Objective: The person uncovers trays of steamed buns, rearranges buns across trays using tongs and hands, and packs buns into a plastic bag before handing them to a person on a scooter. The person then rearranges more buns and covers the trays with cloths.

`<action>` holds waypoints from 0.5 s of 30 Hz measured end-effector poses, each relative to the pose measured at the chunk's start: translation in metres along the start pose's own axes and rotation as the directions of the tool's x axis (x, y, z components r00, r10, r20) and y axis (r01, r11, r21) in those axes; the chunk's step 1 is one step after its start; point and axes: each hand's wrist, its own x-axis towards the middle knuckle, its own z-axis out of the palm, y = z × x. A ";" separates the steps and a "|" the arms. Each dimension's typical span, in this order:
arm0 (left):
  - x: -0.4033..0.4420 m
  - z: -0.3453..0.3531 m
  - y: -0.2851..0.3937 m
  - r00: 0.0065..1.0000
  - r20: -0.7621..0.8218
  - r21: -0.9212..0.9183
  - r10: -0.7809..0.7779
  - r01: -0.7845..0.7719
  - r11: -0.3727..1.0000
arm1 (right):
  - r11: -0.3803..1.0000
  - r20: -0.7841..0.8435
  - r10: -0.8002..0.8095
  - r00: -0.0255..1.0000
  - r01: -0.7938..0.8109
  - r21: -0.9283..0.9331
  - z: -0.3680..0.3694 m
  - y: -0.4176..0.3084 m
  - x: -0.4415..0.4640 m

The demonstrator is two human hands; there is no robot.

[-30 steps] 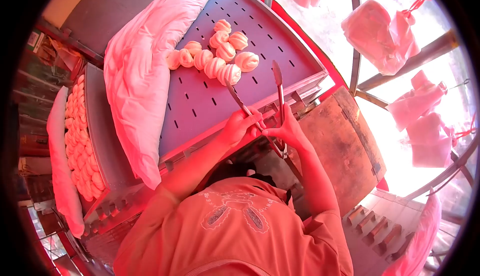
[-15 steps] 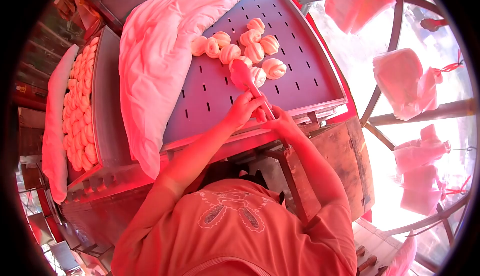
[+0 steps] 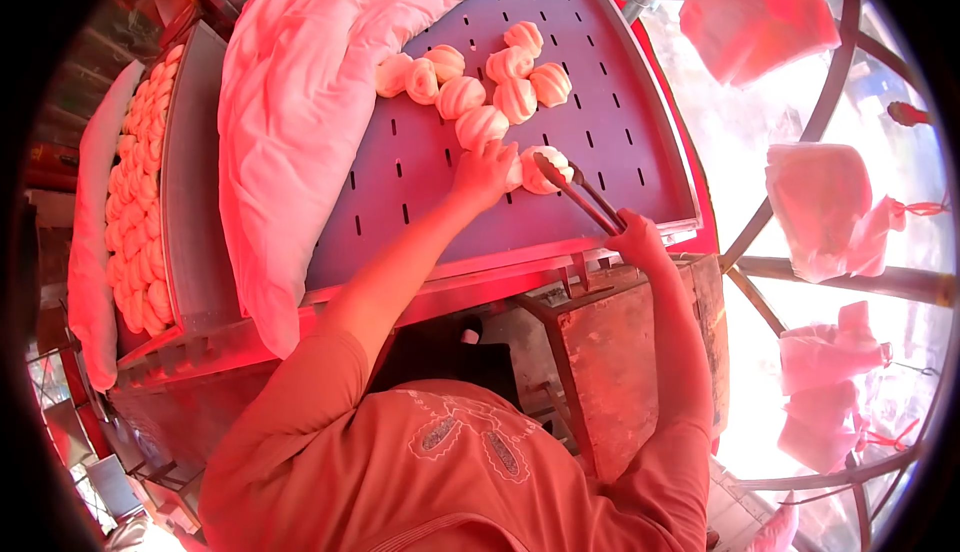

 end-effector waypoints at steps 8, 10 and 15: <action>-0.064 -0.049 -0.040 0.967 0.181 -0.256 0.179 -0.129 0.958 | 0.878 -0.120 -0.344 0.931 0.275 -0.391 -0.024 -0.023 -0.046; -0.066 -0.066 -0.043 0.976 0.196 -0.317 0.097 -0.030 0.948 | 0.790 -0.100 -0.507 0.856 0.415 -0.451 -0.017 -0.028 -0.016; -0.098 -0.121 -0.048 0.926 0.288 -0.302 -0.244 0.330 0.894 | 0.654 0.129 -0.626 0.769 0.608 -0.450 -0.017 -0.047 0.039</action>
